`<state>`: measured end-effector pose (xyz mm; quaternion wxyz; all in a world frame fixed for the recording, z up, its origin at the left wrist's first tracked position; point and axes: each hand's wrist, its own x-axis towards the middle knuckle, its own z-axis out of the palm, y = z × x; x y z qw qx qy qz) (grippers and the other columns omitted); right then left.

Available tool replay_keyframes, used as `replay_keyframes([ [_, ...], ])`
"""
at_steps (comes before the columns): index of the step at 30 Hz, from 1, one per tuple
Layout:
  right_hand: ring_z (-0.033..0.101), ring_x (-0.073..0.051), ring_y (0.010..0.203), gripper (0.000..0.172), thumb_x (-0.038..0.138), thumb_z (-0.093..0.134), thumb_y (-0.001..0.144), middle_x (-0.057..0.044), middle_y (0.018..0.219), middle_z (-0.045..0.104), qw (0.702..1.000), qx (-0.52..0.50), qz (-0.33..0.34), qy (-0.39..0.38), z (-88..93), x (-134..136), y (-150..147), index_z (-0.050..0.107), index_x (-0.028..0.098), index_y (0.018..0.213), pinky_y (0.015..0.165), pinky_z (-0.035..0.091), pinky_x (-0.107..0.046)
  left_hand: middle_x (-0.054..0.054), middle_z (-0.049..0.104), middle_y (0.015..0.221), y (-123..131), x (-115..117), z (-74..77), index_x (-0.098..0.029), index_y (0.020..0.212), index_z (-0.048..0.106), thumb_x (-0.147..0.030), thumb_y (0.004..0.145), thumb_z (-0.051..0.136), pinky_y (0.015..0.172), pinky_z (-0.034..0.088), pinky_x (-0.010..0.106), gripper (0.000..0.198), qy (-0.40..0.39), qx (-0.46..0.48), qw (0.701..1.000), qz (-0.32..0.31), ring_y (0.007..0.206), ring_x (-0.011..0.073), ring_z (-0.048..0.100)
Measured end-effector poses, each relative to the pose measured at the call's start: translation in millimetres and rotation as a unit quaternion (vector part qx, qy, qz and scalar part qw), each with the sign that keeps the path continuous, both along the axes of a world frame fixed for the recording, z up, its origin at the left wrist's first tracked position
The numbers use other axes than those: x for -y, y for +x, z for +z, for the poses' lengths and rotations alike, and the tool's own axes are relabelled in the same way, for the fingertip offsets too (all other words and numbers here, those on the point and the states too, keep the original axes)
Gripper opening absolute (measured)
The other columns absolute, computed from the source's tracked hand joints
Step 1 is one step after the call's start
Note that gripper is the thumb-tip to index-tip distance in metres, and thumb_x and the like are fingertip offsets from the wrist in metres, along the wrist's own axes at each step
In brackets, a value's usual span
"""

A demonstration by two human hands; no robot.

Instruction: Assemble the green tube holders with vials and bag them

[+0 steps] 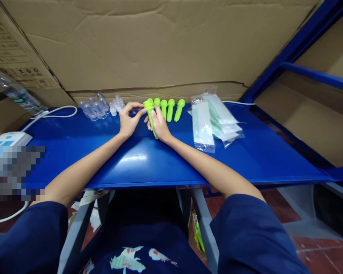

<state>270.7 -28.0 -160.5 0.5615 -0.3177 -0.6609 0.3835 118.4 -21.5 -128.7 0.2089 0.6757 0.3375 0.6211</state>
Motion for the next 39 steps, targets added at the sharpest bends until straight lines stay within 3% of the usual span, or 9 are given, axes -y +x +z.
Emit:
replay_keyframes([
  [7, 0.048, -0.011, 0.042, 0.068, 0.087, 0.047, 0.097, 0.004, 0.072, 0.063, 1.000, -0.012, -0.009, -0.013, 1.9, 7.6, -1.1, 0.046, 0.028, 0.129, 0.039, 0.041, -0.027, 0.005, 0.079, 0.096, -6.4, 0.4, 8.1, -0.023, 0.088, 0.078, -0.050, 0.086, 0.086, 0.082, 0.051, 0.032, 0.028, 0.010, -0.033, 0.999, -0.035, 0.092, 0.0201, 0.070],
  [14, 0.048, -0.013, 0.043, 0.069, 0.088, 0.044, 0.097, 0.003, 0.073, 0.063, 1.000, 0.018, -0.016, -0.017, 3.7, 8.2, 0.0, 0.046, 0.029, 0.132, 0.041, 0.042, -0.030, 0.004, 0.081, 0.088, -11.1, -2.6, 9.1, -0.023, 0.084, 0.082, -0.040, 0.082, 0.090, 0.084, 0.053, 0.033, 0.020, -0.023, -0.027, 0.999, -0.034, 0.086, 0.0191, 0.072],
  [21, 0.048, -0.012, 0.043, 0.069, 0.088, 0.045, 0.096, 0.004, 0.072, 0.062, 1.000, 0.010, -0.020, -0.016, 4.6, 8.9, -0.5, 0.045, 0.028, 0.130, 0.041, 0.043, -0.028, 0.003, 0.082, 0.086, -8.5, -1.1, 6.8, -0.023, 0.078, 0.082, -0.047, 0.081, 0.089, 0.085, 0.055, 0.034, 0.025, -0.022, -0.004, 0.998, -0.053, 0.082, 0.0189, 0.073],
  [30, 0.050, -0.012, 0.043, 0.062, 0.085, 0.043, 0.100, 0.003, 0.072, 0.064, 1.000, -0.008, -0.004, -0.019, 9.1, 2.1, -2.0, 0.047, 0.028, 0.122, 0.038, 0.043, -0.027, 0.005, 0.081, 0.094, -9.0, -4.9, 6.0, -0.021, 0.090, 0.079, -0.045, 0.089, 0.083, 0.085, 0.053, 0.032, 0.024, -0.035, 0.004, 0.998, -0.050, 0.088, 0.0186, 0.072],
  [35, 0.050, -0.011, 0.042, 0.059, 0.082, 0.046, 0.101, 0.004, 0.068, 0.062, 1.000, -0.001, -0.004, -0.031, 7.3, 3.1, -2.4, 0.047, 0.026, 0.120, 0.037, 0.042, -0.025, 0.004, 0.080, 0.096, -22.3, -12.6, 5.3, -0.022, 0.091, 0.077, -0.032, 0.096, 0.074, 0.087, 0.052, 0.033, 0.011, 0.037, -0.096, 0.994, -0.021, 0.089, 0.0194, 0.070],
  [39, 0.048, -0.011, 0.040, 0.060, 0.085, 0.042, 0.101, 0.005, 0.066, 0.060, 0.999, 0.021, -0.028, -0.026, 3.5, 3.0, -2.6, 0.048, 0.027, 0.117, 0.037, 0.043, -0.026, 0.007, 0.080, 0.100, -32.7, -20.6, 2.5, -0.024, 0.097, 0.076, -0.031, 0.101, 0.066, 0.095, 0.048, 0.040, 0.014, 0.138, -0.244, 0.960, -0.001, 0.096, 0.0236, 0.069],
])
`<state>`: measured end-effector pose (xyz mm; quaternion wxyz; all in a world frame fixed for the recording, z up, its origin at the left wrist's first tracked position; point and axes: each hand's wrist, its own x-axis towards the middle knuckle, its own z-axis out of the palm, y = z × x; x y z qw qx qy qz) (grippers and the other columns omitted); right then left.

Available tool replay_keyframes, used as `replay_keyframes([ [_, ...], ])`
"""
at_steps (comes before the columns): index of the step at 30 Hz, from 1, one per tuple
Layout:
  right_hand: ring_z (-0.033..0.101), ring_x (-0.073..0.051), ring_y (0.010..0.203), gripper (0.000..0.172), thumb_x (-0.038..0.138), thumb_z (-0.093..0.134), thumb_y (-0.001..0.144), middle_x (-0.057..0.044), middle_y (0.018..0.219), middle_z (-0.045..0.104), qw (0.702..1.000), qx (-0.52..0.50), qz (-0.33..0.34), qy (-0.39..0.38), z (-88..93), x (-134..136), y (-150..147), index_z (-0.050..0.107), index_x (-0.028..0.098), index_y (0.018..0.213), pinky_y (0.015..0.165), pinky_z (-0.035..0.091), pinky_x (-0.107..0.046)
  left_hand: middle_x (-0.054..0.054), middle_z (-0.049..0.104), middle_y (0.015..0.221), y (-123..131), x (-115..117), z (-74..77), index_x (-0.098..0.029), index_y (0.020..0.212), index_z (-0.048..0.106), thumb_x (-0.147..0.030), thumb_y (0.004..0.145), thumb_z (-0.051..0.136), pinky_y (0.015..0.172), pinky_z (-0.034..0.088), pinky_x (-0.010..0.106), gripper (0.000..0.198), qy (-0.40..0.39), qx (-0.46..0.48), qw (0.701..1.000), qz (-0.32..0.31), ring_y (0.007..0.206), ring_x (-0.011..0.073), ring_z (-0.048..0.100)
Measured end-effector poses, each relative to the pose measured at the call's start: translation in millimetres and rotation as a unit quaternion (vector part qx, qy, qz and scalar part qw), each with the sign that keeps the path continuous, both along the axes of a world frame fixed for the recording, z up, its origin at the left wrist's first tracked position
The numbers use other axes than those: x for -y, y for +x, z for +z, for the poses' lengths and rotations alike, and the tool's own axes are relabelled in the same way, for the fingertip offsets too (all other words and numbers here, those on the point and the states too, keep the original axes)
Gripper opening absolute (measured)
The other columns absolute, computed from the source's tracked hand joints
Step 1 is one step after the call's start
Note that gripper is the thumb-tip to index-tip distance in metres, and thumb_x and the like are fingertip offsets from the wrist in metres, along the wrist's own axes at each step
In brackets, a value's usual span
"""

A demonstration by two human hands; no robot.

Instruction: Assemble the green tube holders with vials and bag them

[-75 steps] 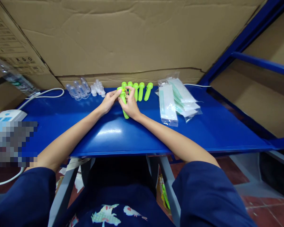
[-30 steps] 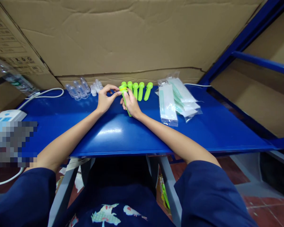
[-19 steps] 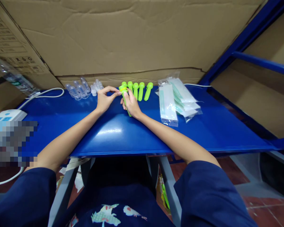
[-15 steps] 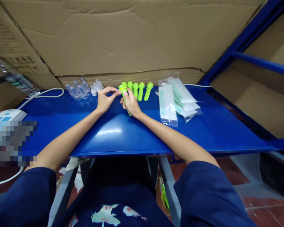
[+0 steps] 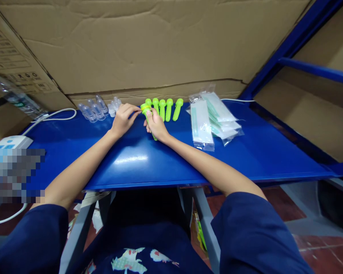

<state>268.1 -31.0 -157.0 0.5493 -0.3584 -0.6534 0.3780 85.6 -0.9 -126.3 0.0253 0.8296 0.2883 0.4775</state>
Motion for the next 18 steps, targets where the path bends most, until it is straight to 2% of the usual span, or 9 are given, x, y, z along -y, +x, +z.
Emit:
replay_keyframes([
  [2, 0.049, -0.012, 0.041, 0.062, 0.087, 0.040, 0.100, 0.004, 0.066, 0.060, 1.000, 0.012, -0.012, 0.007, -1.7, -0.8, 0.6, 0.049, 0.027, 0.117, 0.039, 0.045, -0.028, 0.009, 0.079, 0.103, -0.4, -1.7, -2.6, -0.023, 0.102, 0.076, -0.033, 0.104, 0.060, 0.096, 0.047, 0.042, 0.019, 0.026, -0.039, 0.999, 0.020, 0.099, 0.0251, 0.069],
  [5, 0.052, -0.013, 0.042, 0.067, 0.089, 0.037, 0.099, 0.002, 0.067, 0.061, 0.999, 0.031, -0.024, 0.013, -3.9, -1.6, 0.7, 0.051, 0.027, 0.120, 0.041, 0.048, -0.029, 0.010, 0.078, 0.107, 3.8, -1.4, -7.8, -0.022, 0.106, 0.074, -0.035, 0.107, 0.053, 0.095, 0.046, 0.043, 0.024, 0.051, -0.049, 0.996, 0.046, 0.102, 0.0261, 0.068],
  [8, 0.051, -0.013, 0.041, 0.071, 0.090, 0.031, 0.098, 0.003, 0.065, 0.057, 0.998, 0.044, -0.038, 0.016, -5.2, -0.2, -1.5, 0.049, 0.026, 0.123, 0.040, 0.044, -0.028, 0.011, 0.076, 0.105, 8.7, -0.2, -12.9, -0.022, 0.104, 0.071, -0.036, 0.109, 0.048, 0.093, 0.044, 0.044, 0.028, 0.075, -0.050, 0.994, 0.062, 0.099, 0.0264, 0.067],
  [12, 0.050, -0.011, 0.040, 0.073, 0.092, 0.031, 0.096, 0.005, 0.064, 0.056, 0.998, 0.043, -0.047, 0.018, -4.2, 3.8, -4.9, 0.046, 0.025, 0.120, 0.040, 0.043, -0.026, 0.012, 0.073, 0.104, 12.8, 1.3, -16.0, -0.020, 0.102, 0.064, -0.035, 0.112, 0.040, 0.094, 0.045, 0.045, 0.030, 0.067, -0.062, 0.992, 0.090, 0.099, 0.0274, 0.066],
  [15, 0.051, -0.010, 0.040, 0.068, 0.088, 0.035, 0.099, 0.005, 0.065, 0.060, 0.999, 0.026, -0.041, 0.001, -3.1, 5.4, -5.7, 0.046, 0.024, 0.118, 0.040, 0.041, -0.025, 0.012, 0.070, 0.103, 13.5, 1.1, -15.1, -0.019, 0.103, 0.060, -0.032, 0.112, 0.038, 0.092, 0.046, 0.045, 0.027, 0.054, -0.075, 0.991, 0.101, 0.100, 0.0279, 0.065],
  [18, 0.051, -0.010, 0.040, 0.057, 0.080, 0.041, 0.104, 0.006, 0.065, 0.062, 0.999, 0.003, -0.033, -0.026, -3.1, 4.7, -5.3, 0.047, 0.025, 0.115, 0.038, 0.040, -0.023, 0.010, 0.068, 0.099, 10.6, -1.7, -12.8, -0.021, 0.102, 0.057, -0.030, 0.111, 0.044, 0.092, 0.048, 0.043, 0.018, 0.040, -0.088, 0.992, 0.082, 0.098, 0.0269, 0.066],
])
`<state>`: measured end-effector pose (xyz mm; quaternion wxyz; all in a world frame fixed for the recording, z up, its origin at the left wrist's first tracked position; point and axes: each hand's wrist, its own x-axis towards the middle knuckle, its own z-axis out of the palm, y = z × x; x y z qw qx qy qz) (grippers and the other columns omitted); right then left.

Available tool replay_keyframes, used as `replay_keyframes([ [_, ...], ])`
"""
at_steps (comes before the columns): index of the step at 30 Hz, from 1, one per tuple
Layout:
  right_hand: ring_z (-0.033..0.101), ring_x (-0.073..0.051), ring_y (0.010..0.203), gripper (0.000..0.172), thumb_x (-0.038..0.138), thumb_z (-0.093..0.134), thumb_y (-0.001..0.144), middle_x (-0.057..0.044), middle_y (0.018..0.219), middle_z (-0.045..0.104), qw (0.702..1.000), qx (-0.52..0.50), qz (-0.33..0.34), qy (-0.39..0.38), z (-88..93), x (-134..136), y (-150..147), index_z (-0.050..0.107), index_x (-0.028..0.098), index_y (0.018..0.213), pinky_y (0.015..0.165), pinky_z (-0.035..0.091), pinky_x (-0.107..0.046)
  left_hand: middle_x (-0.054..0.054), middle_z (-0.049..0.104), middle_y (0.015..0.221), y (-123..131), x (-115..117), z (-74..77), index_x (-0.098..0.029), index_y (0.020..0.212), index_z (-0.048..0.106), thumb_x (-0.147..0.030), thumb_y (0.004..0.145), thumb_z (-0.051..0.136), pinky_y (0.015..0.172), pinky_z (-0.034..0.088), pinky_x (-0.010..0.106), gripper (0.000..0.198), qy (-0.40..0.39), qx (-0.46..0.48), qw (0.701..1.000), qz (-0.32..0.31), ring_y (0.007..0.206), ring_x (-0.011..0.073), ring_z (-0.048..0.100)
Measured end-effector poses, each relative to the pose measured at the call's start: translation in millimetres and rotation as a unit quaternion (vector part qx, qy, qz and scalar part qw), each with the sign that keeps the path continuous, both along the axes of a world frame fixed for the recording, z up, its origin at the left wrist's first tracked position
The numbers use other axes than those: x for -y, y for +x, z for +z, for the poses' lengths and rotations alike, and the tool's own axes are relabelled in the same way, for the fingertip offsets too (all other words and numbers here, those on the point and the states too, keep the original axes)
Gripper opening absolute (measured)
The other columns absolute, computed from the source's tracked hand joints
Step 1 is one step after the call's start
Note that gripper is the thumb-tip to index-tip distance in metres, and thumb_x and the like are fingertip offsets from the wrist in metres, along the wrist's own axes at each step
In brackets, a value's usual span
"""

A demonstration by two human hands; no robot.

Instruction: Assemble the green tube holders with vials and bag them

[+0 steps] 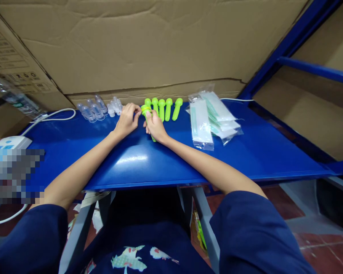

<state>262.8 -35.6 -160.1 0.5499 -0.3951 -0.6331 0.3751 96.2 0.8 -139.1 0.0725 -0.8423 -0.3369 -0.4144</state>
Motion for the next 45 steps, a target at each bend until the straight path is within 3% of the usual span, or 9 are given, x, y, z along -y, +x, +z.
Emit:
replay_keyframes([
  [9, 0.047, -0.008, 0.038, 0.051, 0.073, 0.059, 0.101, 0.007, 0.061, 0.062, 0.997, -0.044, 0.041, -0.048, 7.7, -0.7, 6.9, 0.049, 0.023, 0.102, 0.036, 0.036, -0.021, 0.009, 0.073, 0.097, -9.9, -9.1, 4.5, -0.020, 0.098, 0.058, -0.015, 0.101, 0.054, 0.088, 0.053, 0.040, 0.007, -0.033, -0.021, 0.996, -0.079, 0.095, 0.0256, 0.071],
  [17, 0.047, -0.009, 0.037, 0.041, 0.066, 0.052, 0.107, 0.008, 0.060, 0.060, 0.990, -0.095, 0.069, -0.071, 20.4, -3.1, 10.6, 0.042, 0.026, 0.103, 0.036, 0.038, -0.020, 0.010, 0.077, 0.115, 3.3, 3.7, 2.7, -0.018, 0.113, 0.069, -0.026, 0.106, 0.056, 0.092, 0.057, 0.037, 0.017, -0.052, 0.103, 0.986, -0.118, 0.106, 0.0220, 0.074],
  [20, 0.048, -0.010, 0.036, 0.046, 0.064, 0.063, 0.102, 0.012, 0.063, 0.060, 0.984, -0.130, 0.085, -0.089, 22.6, -2.2, 8.0, 0.034, 0.029, 0.108, 0.035, 0.038, -0.020, 0.011, 0.076, 0.121, 7.6, 4.2, -2.0, -0.019, 0.117, 0.068, -0.034, 0.104, 0.063, 0.089, 0.058, 0.033, 0.020, -0.068, 0.163, 0.975, -0.133, 0.108, 0.0207, 0.074],
  [24, 0.055, -0.010, 0.041, 0.052, 0.056, 0.077, 0.095, 0.011, 0.069, 0.064, 0.982, -0.133, 0.107, -0.085, 19.8, -2.9, 6.2, 0.035, 0.030, 0.112, 0.038, 0.043, -0.019, 0.009, 0.077, 0.114, 8.8, 0.8, -6.8, -0.020, 0.116, 0.067, -0.038, 0.102, 0.068, 0.088, 0.057, 0.031, 0.024, -0.086, 0.215, 0.964, -0.131, 0.105, 0.0191, 0.075],
  [28, 0.063, -0.009, 0.052, 0.051, 0.062, 0.078, 0.092, 0.006, 0.076, 0.069, 0.986, -0.117, 0.104, -0.064, 15.3, -5.2, 7.2, 0.047, 0.026, 0.112, 0.045, 0.052, -0.020, 0.007, 0.076, 0.109, 6.2, 2.6, -2.2, -0.020, 0.109, 0.072, -0.039, 0.100, 0.072, 0.085, 0.057, 0.031, 0.021, -0.035, 0.225, 0.967, -0.113, 0.101, 0.0192, 0.074],
  [35, 0.062, -0.008, 0.055, 0.049, 0.067, 0.071, 0.096, 0.002, 0.084, 0.071, 0.986, -0.107, 0.120, -0.047, 9.4, -5.7, 4.5, 0.054, 0.023, 0.110, 0.049, 0.055, -0.020, 0.004, 0.077, 0.099, 5.4, 5.2, 2.2, -0.020, 0.102, 0.074, -0.037, 0.099, 0.075, 0.081, 0.056, 0.031, 0.018, 0.011, 0.229, 0.969, -0.094, 0.093, 0.0181, 0.072],
  [41, 0.069, -0.009, 0.063, 0.031, 0.051, 0.060, 0.108, 0.003, 0.098, 0.069, 0.968, -0.153, 0.142, -0.140, 11.7, 5.8, -6.6, 0.043, 0.027, 0.116, 0.058, 0.063, -0.024, 0.005, 0.078, 0.104, 3.7, 6.7, 6.2, -0.020, 0.098, 0.073, -0.034, 0.103, 0.068, 0.089, 0.057, 0.034, 0.015, -0.001, 0.181, 0.979, -0.090, 0.099, 0.0191, 0.072],
  [45, 0.068, -0.008, 0.061, 0.028, 0.048, 0.058, 0.110, 0.004, 0.098, 0.066, 0.958, -0.168, 0.144, -0.185, 17.5, 15.2, -10.2, 0.039, 0.028, 0.115, 0.057, 0.063, -0.024, 0.007, 0.077, 0.105, 1.1, 6.7, 9.1, -0.020, 0.095, 0.072, -0.036, 0.104, 0.065, 0.092, 0.058, 0.039, 0.019, -0.033, 0.145, 0.985, -0.087, 0.098, 0.0211, 0.071],
])
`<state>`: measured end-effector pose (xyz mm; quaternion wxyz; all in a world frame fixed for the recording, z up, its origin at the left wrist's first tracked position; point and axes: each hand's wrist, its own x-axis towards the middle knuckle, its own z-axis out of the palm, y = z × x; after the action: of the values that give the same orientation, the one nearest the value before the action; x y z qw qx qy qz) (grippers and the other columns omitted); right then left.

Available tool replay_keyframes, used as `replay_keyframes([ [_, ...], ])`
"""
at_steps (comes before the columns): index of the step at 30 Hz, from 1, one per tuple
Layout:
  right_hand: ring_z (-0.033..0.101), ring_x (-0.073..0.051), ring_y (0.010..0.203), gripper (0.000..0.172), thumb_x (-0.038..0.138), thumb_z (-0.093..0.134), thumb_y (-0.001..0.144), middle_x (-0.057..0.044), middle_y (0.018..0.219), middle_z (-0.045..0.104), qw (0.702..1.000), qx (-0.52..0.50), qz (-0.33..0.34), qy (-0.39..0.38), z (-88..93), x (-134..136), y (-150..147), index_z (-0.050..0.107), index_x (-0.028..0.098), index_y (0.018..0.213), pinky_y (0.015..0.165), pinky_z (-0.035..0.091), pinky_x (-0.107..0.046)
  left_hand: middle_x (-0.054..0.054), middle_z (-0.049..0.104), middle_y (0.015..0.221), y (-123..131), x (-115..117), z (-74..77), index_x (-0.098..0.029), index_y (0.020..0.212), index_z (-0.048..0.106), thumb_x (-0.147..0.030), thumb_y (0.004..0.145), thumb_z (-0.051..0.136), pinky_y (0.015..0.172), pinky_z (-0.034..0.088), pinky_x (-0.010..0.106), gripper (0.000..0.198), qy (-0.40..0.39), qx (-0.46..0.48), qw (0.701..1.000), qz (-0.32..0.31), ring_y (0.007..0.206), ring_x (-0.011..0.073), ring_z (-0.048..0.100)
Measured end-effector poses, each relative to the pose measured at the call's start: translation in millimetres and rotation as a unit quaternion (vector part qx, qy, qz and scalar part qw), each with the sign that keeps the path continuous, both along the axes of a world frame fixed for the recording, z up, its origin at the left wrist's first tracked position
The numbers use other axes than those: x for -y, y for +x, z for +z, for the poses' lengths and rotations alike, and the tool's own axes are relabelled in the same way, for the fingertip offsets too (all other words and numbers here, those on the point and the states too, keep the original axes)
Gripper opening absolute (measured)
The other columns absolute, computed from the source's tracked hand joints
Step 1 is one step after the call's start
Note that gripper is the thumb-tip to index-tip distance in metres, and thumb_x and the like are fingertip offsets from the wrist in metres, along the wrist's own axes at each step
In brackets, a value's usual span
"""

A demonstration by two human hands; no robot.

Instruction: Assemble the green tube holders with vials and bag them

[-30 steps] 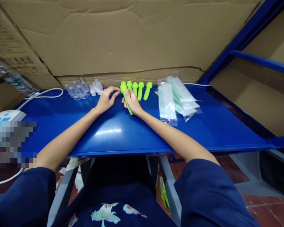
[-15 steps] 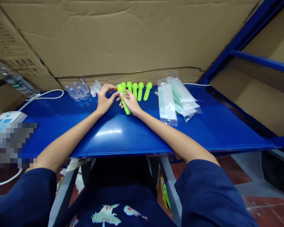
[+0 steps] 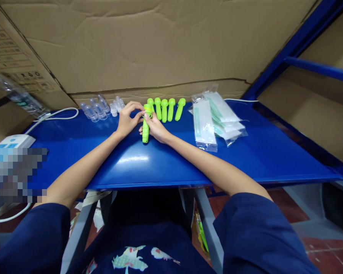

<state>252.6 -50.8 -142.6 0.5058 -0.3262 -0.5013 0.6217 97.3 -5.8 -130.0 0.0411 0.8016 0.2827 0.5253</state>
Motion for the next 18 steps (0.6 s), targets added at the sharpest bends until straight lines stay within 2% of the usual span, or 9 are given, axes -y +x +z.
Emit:
replay_keyframes([
  [4, 0.066, -0.009, 0.059, 0.032, 0.051, 0.061, 0.108, 0.006, 0.091, 0.063, 1.000, 0.005, -0.005, -0.007, 1.7, 1.1, -0.3, 0.039, 0.028, 0.115, 0.056, 0.062, -0.025, 0.006, 0.076, 0.100, -1.0, -3.1, -3.6, -0.020, 0.102, 0.070, -0.042, 0.104, 0.065, 0.089, 0.058, 0.037, 0.023, -0.020, -0.012, 1.000, 0.017, 0.090, 0.0194, 0.069],
  [9, 0.064, -0.010, 0.058, 0.041, 0.058, 0.067, 0.103, 0.007, 0.086, 0.062, 0.999, -0.003, -0.004, 0.035, -3.6, -5.7, 1.4, 0.039, 0.028, 0.109, 0.054, 0.059, -0.025, 0.006, 0.075, 0.098, 1.2, -5.4, -8.3, -0.020, 0.109, 0.068, -0.046, 0.106, 0.059, 0.088, 0.057, 0.036, 0.028, -0.014, -0.014, 1.000, 0.006, 0.090, 0.0194, 0.069],
  [18, 0.065, -0.011, 0.057, 0.043, 0.059, 0.067, 0.102, 0.006, 0.085, 0.067, 0.996, 0.028, -0.031, 0.083, -6.2, -7.2, 1.8, 0.042, 0.028, 0.118, 0.053, 0.058, -0.025, 0.007, 0.077, 0.102, 0.9, 1.9, -1.7, -0.020, 0.102, 0.072, -0.043, 0.106, 0.062, 0.092, 0.057, 0.041, 0.025, 0.000, 0.006, 1.000, 0.018, 0.097, 0.0221, 0.071],
])
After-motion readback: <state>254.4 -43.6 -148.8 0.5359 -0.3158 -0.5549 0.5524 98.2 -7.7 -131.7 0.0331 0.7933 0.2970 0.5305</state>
